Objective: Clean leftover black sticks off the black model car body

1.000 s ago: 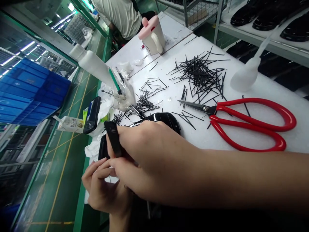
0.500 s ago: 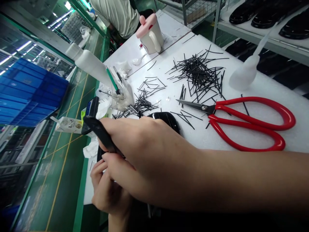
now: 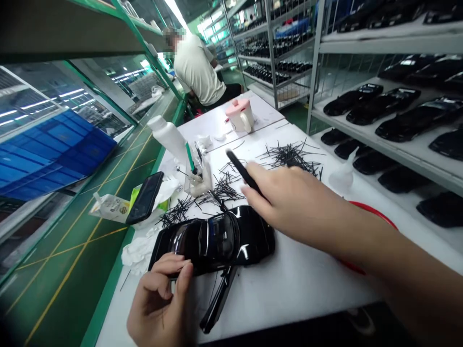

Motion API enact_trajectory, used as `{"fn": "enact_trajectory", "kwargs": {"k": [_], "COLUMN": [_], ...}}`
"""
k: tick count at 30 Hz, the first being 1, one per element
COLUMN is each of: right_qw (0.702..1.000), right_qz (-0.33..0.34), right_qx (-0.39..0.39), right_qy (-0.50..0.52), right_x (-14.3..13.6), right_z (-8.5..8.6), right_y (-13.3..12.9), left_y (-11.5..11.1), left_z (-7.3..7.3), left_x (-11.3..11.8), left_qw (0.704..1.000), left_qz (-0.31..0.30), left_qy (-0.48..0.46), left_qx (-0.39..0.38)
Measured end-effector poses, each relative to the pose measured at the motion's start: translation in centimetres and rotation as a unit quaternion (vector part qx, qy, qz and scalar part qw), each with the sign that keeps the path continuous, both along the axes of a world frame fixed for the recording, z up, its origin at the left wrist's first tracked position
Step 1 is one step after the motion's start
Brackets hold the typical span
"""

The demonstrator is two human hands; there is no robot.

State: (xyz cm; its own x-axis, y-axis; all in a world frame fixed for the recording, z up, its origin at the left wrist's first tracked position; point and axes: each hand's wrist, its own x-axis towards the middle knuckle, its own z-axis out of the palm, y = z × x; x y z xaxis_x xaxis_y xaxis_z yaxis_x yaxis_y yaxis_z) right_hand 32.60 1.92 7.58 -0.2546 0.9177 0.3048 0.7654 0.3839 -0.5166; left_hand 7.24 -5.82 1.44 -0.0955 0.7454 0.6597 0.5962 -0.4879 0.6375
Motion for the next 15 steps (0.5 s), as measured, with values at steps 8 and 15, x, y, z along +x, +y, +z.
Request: {"fn": "enact_trajectory", "kwargs": {"k": [8, 15], "right_qw": [0.953, 0.973], "right_qz": [0.068, -0.021], "right_qx": [-0.073, -0.155], "right_qy": [-0.285, -0.167], "right_x": [1.6, 1.2], "right_z": [-3.8, -1.9], "right_y": [0.4, 2.8], "left_y": [0.2, 1.2], "left_z": [-1.0, -1.8], "left_x": [-0.8, -1.7], "left_qw": [0.992, 0.978], "left_qz": [-0.031, -0.024], "left_qy": [0.065, 0.086], "left_qx": [0.105, 0.187]}}
